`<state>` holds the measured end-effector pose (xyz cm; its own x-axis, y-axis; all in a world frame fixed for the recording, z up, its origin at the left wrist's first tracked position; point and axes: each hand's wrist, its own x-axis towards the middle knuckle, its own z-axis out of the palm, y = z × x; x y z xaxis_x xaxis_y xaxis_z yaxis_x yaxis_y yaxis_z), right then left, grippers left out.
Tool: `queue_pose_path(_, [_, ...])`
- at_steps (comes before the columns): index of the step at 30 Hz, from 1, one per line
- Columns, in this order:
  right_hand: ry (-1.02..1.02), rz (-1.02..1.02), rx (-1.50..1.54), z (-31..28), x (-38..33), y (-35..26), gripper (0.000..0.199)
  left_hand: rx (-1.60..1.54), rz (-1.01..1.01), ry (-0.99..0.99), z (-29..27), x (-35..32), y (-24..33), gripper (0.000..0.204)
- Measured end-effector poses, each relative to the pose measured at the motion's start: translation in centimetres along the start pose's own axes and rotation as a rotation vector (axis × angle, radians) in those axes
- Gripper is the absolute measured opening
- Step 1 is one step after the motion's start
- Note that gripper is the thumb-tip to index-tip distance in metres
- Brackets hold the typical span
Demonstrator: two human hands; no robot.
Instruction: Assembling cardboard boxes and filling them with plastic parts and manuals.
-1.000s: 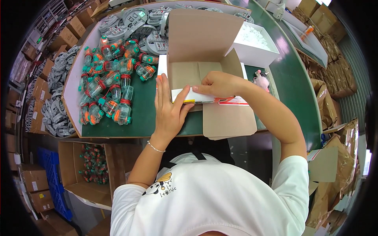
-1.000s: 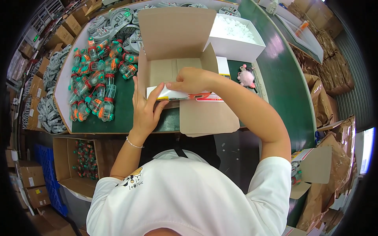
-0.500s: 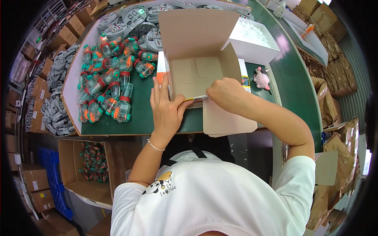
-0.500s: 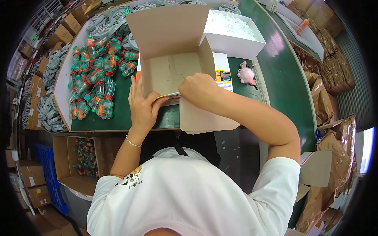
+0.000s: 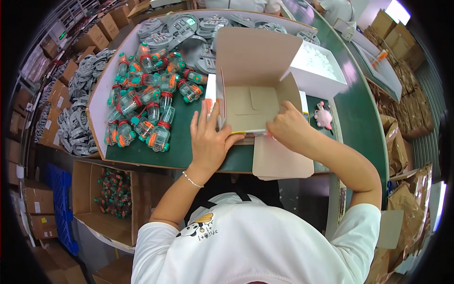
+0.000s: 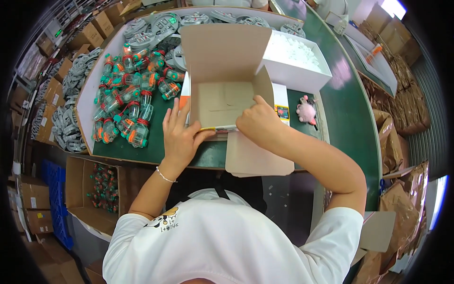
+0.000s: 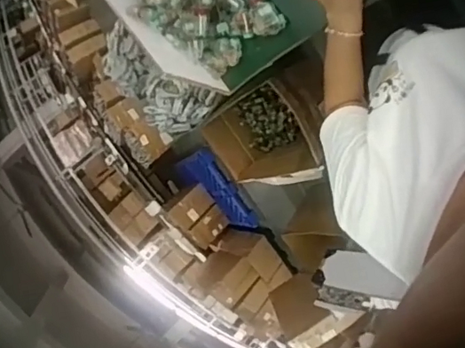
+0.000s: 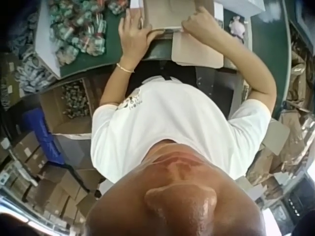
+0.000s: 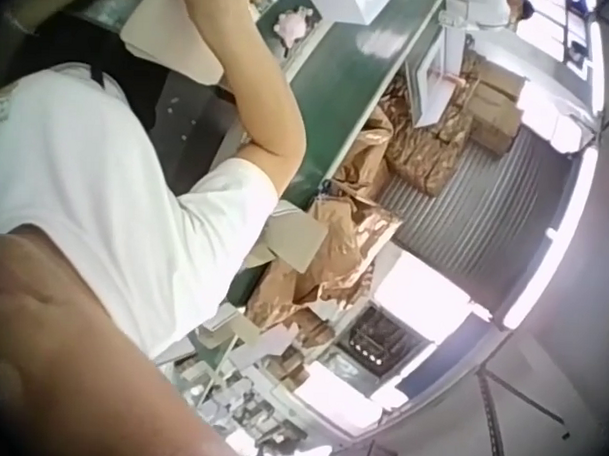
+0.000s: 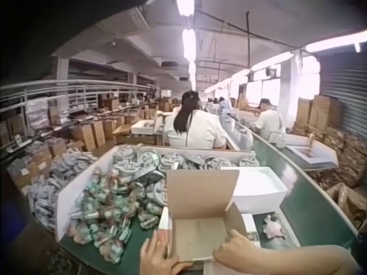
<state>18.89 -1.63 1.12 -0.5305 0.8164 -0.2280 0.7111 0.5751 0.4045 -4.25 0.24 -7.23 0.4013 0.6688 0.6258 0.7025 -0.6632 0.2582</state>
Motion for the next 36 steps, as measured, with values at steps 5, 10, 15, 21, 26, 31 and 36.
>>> queue_pose_path(5, [0.191,0.013,0.123,-0.1,-0.9,1.4,0.014,-0.081,0.032,0.115,-4.5,2.7,2.1,0.044])
queue_pose_path(10, [0.617,0.083,0.744,-4.7,-1.0,7.1,0.034,-0.188,0.057,0.231,-7.5,8.9,-3.8,0.037])
queue_pose_path(15, [0.714,0.603,0.729,-0.3,1.3,18.3,0.02,0.078,-0.205,0.146,-3.6,17.1,-15.8,0.038])
queue_pose_path(21, [0.321,0.612,0.706,10.7,3.8,24.4,0.018,0.303,-0.552,-0.338,1.7,22.8,-21.1,0.075])
queue_pose_path(26, [0.259,0.696,0.834,11.9,5.6,24.2,0.016,0.254,-0.667,-0.354,3.5,23.8,-22.6,0.092])
queue_pose_path(31, [0.415,0.742,0.66,12.2,6.7,23.8,0.014,0.096,-0.758,-0.362,2.6,24.9,-21.9,0.092])
queue_pose_path(36, [0.5,0.757,0.525,13.7,7.1,24.8,0.018,-0.095,-0.704,-0.209,1.5,24.1,-20.7,0.09])
